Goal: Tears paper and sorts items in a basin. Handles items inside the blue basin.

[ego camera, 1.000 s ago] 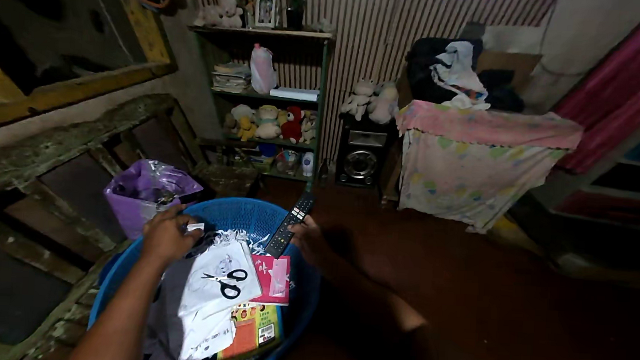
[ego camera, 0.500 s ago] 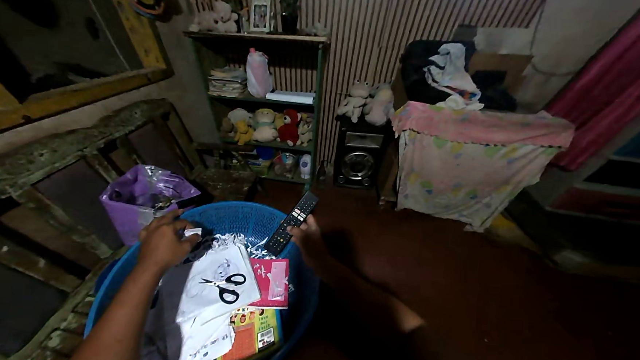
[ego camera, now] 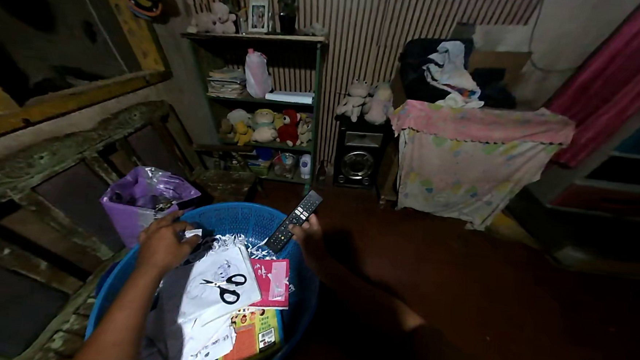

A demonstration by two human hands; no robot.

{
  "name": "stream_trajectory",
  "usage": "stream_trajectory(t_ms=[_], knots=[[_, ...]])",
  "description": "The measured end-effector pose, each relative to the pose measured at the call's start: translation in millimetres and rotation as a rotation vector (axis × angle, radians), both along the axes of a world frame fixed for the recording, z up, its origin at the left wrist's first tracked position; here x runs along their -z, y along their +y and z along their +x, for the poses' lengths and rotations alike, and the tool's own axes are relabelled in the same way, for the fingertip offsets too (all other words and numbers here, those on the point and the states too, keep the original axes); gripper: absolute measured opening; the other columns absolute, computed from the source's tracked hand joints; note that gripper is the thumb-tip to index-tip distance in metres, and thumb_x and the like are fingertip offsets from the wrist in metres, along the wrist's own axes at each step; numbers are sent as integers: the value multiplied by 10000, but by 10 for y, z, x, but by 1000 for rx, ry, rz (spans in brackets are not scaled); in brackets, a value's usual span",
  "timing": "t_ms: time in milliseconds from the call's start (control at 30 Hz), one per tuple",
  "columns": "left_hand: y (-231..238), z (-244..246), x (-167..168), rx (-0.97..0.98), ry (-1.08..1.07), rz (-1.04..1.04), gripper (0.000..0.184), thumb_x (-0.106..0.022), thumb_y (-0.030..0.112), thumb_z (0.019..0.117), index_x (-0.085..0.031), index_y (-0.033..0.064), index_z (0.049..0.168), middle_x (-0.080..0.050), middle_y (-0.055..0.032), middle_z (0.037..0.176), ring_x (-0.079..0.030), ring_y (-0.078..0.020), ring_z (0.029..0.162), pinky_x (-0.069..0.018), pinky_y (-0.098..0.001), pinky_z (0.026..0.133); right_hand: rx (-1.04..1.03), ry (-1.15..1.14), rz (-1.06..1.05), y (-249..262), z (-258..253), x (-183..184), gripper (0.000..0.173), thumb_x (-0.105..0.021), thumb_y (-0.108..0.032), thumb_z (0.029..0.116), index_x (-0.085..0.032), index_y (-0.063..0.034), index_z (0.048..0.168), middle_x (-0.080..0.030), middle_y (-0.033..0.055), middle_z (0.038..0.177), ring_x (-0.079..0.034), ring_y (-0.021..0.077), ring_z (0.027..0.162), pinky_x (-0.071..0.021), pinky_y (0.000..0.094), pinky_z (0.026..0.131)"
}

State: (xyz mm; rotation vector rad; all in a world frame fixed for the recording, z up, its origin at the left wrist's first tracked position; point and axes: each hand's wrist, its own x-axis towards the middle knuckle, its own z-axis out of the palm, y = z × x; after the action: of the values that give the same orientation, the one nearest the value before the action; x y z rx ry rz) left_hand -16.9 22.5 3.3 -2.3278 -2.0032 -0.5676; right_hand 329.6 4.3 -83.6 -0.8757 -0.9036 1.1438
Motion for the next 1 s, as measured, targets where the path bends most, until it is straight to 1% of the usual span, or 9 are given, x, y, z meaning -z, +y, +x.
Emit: stream_trajectory(t_ms=[100,200,433,600,700,800,1000], knots=[[0,2,-5,0,2,-13,266,-749,365,880,-773,137,1014,-523,-123,1514,-445,-409,1403,-307,-685,1133,6,3,-10,0,-2,1,523,-668,-21,923,-427,28,1384,-704,194,1129,-716,261,995,-619,417,819],[-2,12,-7,-7,2,-12,259,-754,362,877,-775,137,1006,-525,-117,1512,-450,-402,1399,-308,-680,1132,1,-14,-6,13,7,24,507,-672,-37,924,-440,28,1371,-706,184,1118,-713,253,984,-612,399,810],[4,20,-16,-10,8,-19,259,-753,365,881,-774,141,1009,-518,-117,1519,-445,-405,1401,-301,-673,1138,-23,11,0,26,9,33,537,-663,-28,925,-411,19,1396,-701,195,1147,-714,279,1019,-618,432,837],[6,22,-21,-14,4,-24,263,-756,366,876,-774,137,1003,-524,-121,1513,-454,-403,1394,-306,-679,1131,-28,7,3,32,19,39,524,-665,-46,930,-417,18,1388,-702,191,1157,-715,276,1025,-619,431,846],[9,19,-8,-7,7,-11,262,-770,354,868,-775,126,997,-525,-140,1507,-455,-415,1388,-307,-685,1126,-29,22,1,27,18,36,516,-662,-44,933,-417,20,1383,-703,197,1152,-717,278,1021,-617,431,849],[10,20,0,-9,15,-5,258,-768,357,864,-776,135,995,-525,-131,1509,-456,-408,1390,-308,-684,1127,-38,27,0,34,23,41,506,-653,-55,943,-415,17,1383,-698,195,1171,-711,279,1039,-613,434,856],[23,-9,21,-9,11,-7,265,-760,378,869,-776,153,1007,-525,-116,1513,-440,-403,1405,-294,-689,1137,-11,18,-21,35,7,23,487,-658,-31,934,-427,30,1358,-700,199,1145,-720,276,1000,-622,425,823]])
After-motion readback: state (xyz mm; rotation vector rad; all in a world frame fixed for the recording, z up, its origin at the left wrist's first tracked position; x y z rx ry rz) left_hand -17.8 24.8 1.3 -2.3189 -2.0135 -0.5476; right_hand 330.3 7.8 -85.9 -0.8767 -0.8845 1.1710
